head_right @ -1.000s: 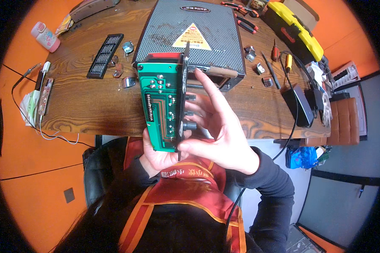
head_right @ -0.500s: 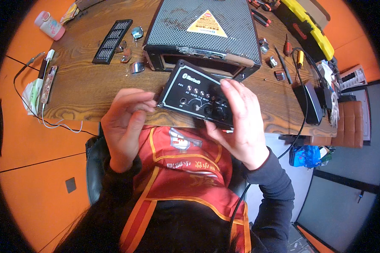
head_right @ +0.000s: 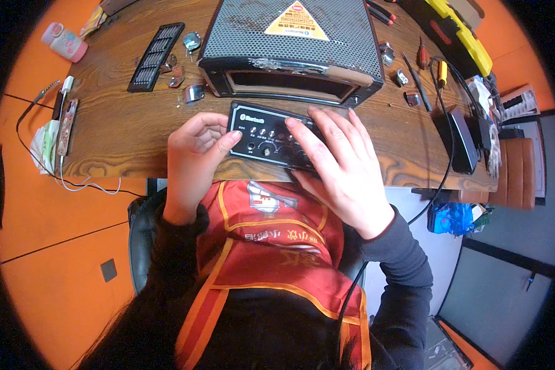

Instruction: The person reassembles a speaker by screwing in fasteners, placing a metal grille over the speaker cone, and attaching a control panel to the front. They use a screwdriver and pliers to secure components and align the parts.

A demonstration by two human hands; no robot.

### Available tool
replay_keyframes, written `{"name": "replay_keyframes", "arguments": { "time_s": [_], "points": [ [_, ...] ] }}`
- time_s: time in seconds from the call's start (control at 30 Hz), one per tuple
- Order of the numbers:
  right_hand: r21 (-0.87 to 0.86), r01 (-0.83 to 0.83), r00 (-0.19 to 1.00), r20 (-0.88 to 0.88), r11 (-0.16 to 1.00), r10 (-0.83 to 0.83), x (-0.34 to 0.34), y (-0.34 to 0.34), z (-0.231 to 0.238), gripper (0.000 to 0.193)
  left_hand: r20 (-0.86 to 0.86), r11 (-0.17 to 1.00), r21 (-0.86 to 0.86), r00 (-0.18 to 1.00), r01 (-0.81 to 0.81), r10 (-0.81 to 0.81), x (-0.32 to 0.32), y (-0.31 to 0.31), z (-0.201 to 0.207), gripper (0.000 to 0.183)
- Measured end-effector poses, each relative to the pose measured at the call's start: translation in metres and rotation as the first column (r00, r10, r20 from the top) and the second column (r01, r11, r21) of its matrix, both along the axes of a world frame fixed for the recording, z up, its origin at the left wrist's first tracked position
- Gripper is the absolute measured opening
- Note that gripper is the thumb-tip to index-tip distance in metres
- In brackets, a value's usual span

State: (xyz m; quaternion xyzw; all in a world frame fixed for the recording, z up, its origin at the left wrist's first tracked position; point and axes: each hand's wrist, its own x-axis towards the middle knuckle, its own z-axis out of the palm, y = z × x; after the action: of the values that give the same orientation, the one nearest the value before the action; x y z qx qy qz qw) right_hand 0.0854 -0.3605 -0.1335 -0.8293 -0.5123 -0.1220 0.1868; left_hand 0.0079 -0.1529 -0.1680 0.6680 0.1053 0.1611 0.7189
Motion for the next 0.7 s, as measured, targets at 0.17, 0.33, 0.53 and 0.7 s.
{"name": "replay_keyframes", "arguments": {
  "time_s": [0.17,0.33,0.53,0.7],
  "points": [
    [0.284,0.212,0.977,-0.082,0.935,-0.197,-0.001,-0.028,0.002,0.057,-0.001,0.998,0.04,0.999,-0.049,0.049,-0.006,0.003,-0.007,0.013],
    [0.32,0.538,0.707,-0.676,0.78,-0.21,-0.009,-0.049,-0.011,0.033,0.034,0.997,-0.043,0.998,-0.057,0.059,-0.008,0.008,-0.016,0.016],
    [0.237,0.508,0.623,-0.765,0.828,-0.163,-0.017,-0.044,-0.027,0.015,0.017,0.997,0.006,0.997,-0.078,0.078,-0.014,0.009,-0.018,0.019],
    [0.359,0.553,0.597,-0.8,0.752,-0.057,-0.006,-0.036,-0.028,0.01,0.138,0.995,0.052,0.987,-0.087,0.079,-0.009,0.012,-0.011,0.018]
  ]
}}
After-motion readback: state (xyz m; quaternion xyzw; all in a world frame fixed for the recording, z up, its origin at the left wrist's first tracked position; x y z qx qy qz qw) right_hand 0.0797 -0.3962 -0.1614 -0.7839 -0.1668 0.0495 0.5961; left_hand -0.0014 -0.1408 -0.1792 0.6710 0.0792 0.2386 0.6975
